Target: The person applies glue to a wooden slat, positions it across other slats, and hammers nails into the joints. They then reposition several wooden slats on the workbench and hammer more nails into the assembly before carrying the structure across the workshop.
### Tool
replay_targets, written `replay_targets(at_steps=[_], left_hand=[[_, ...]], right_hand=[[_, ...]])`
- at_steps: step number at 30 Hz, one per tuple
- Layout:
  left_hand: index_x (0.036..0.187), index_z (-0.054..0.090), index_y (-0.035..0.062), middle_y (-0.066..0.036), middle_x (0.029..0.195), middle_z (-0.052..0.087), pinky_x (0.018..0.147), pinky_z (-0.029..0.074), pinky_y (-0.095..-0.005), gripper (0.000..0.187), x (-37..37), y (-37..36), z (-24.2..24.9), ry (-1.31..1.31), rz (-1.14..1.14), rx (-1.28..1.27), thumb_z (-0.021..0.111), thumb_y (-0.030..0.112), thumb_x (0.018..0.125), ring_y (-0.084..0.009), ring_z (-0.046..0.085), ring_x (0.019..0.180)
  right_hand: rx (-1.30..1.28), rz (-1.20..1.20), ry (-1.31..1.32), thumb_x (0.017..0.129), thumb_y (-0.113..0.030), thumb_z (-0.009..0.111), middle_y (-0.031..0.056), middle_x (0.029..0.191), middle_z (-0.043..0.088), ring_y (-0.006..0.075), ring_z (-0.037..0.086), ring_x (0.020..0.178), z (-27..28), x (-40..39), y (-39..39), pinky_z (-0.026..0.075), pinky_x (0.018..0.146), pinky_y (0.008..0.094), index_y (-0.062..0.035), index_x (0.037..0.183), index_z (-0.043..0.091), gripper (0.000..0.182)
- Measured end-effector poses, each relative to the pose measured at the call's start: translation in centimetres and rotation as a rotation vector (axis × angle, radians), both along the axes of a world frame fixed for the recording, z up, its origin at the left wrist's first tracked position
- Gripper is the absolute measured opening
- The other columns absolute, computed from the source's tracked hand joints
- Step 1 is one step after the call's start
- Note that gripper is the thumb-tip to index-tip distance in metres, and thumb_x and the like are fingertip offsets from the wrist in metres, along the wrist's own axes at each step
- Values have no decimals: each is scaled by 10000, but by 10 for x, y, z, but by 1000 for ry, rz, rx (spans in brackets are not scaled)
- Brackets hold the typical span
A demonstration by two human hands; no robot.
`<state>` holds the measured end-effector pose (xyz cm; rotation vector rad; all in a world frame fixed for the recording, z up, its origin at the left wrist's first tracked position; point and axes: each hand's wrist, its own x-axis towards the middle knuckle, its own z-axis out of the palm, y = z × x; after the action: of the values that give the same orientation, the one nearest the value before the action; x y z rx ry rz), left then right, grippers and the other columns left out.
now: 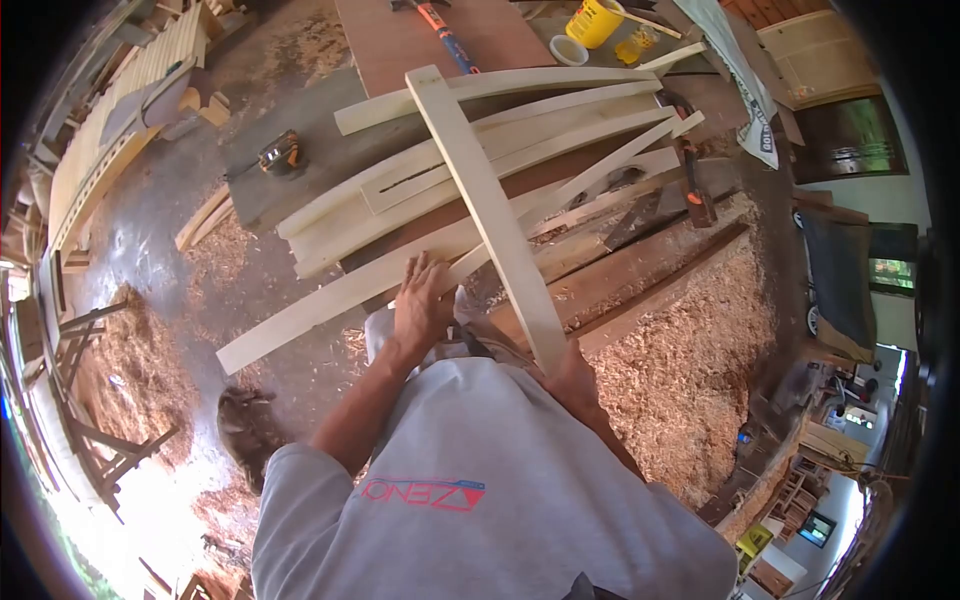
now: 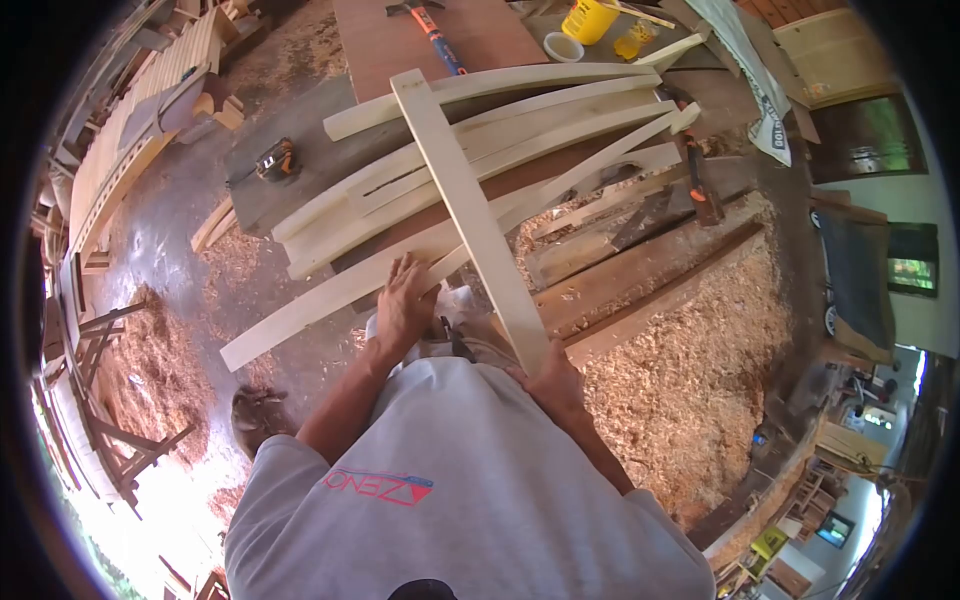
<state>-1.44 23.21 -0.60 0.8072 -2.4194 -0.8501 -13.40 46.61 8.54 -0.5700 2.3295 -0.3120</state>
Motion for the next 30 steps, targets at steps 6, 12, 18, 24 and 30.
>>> replay_targets(at_steps=[6,12,18,24,30], left_hand=[[1080,627,-9,-211,1181,641,1101,386,-483,306,1,1,2,-6,-12,20,701,109,808,-409,534,1236],[1118,612,2,-183,1200,646,1116,332,-545,336,-2,0,-1,-59,-67,-54,686,79,799,-396,509,1276],[1138,612,1,-190,1229,640,1136,287,-551,370,4,-13,4,-76,-150,-10,695,102,792,-394,504,1293],[1122,611,-6,-191,1240,635,1132,293,-554,351,7,-21,4,-113,-172,2,679,111,799,-391,512,1285],[1048,626,-27,-220,1261,607,1118,314,-562,303,8,-23,6,-183,-188,-5,679,145,805,-419,481,1301]], right_hand=[[6,1,-33,771,-494,756,321,1139,595,480,613,1037,-2,-3,-3,491,892,513,23,1242,388,790],[-42,2,-19,787,-471,740,331,1204,561,477,609,1054,-5,0,1,491,909,515,36,1359,328,869],[2,-31,-104,797,-551,702,323,1248,539,463,584,1121,5,4,-13,473,937,516,32,1379,316,910],[4,-85,-101,731,-643,720,340,1171,579,498,592,1077,9,7,-26,490,896,526,29,1248,354,923],[83,-72,-155,765,-592,705,325,1272,515,471,563,1145,-5,11,-17,458,940,529,12,1346,324,921]])
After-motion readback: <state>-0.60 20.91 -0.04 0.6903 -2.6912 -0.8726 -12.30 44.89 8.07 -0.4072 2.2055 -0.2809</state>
